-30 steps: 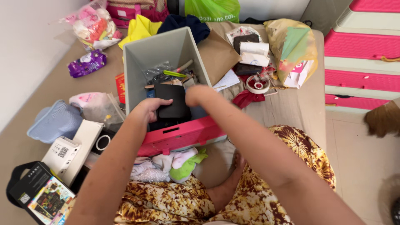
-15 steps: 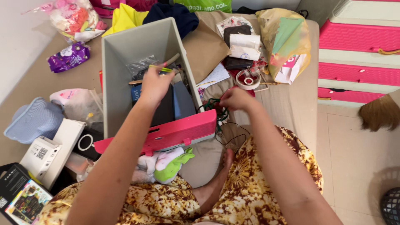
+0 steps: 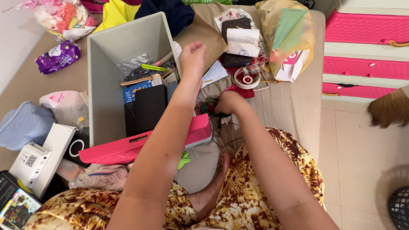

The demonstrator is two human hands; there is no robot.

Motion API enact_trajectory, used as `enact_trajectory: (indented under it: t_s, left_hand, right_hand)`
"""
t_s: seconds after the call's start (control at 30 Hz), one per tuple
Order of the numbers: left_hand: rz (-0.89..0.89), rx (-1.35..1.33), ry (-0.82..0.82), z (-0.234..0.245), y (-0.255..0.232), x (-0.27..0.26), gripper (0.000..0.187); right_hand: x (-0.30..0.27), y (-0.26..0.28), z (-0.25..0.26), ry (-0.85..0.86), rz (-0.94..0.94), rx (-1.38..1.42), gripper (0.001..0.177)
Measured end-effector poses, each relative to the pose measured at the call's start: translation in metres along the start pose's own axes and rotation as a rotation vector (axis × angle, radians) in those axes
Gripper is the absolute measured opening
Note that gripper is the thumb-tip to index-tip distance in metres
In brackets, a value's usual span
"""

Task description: The person sorts through various small items on a bed, including papers, a notebook, a wallet, and a Christmas gift set. They place these items into a pink plastic storage bin and then move the bin to a nearby dresser.

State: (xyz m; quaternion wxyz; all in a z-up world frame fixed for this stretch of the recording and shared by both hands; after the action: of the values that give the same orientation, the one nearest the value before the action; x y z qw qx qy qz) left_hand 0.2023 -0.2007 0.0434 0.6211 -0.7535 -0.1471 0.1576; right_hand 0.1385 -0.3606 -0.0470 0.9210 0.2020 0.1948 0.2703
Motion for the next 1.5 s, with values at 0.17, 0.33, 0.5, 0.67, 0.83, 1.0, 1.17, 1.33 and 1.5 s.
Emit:
enact_trajectory:
  t_s: [0.17,0.33,0.5,0.67,0.83,1.0,1.17,1.33,1.5]
  left_hand:
    - [0.199,0.091,0.082,0.0,0.039,0.008,0.038]
    - [0.387,0.23,0.143,-0.005,0.051,-0.004,0.042]
    - [0.485,0.352,0.308,-0.022,0.04,-0.034,0.041]
    - [0.543,0.357,0.723,-0.063,0.041,-0.078,0.037]
    - [0.712,0.32,0.837,-0.068,0.035,-0.102,0.047]
    - [0.593,0.318,0.758,-0.063,0.008,-0.099,0.056]
    - [0.383,-0.112,0.602,-0.048,-0.03,-0.075,0.04]
    - [0.332,-0.581,0.47,-0.022,-0.042,-0.055,0.029]
    - [0.304,-0.728,0.383,-0.006,-0.043,-0.043,0.024]
  right_hand:
    - [-0.042,-0.032,0.061,-0.211,0.108,0.756,0.018]
    - [-0.067,-0.044,0.101,-0.473,0.106,1.252,0.008]
    - [-0.077,-0.028,0.123,-0.553,0.349,1.595,0.015]
    - [-0.083,-0.021,0.129,-0.523,0.485,1.86,0.015]
    - [-0.083,-0.03,0.134,-0.591,0.548,1.979,0.012]
    - [-0.086,-0.058,0.138,-0.732,0.513,2.009,0.011]
    - [-0.088,-0.082,0.135,-0.862,0.366,2.017,0.024]
    - [-0.087,-0.082,0.133,-0.784,0.391,2.083,0.028]
    - [-0.086,-0.079,0.129,-0.629,0.465,2.153,0.029]
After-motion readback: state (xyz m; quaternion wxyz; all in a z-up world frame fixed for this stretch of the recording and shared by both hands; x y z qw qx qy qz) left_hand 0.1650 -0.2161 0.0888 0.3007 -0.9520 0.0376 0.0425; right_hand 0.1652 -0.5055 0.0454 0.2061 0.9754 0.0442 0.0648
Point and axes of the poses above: each hand's wrist, its own x-axis towards the middle knuckle, its own z-axis out of the back of the hand, y = z × x, the point moved 9 cm from there along x, towards the middle knuckle, and after that the axes turned 9 degrees about z, right-handed, at the moved point
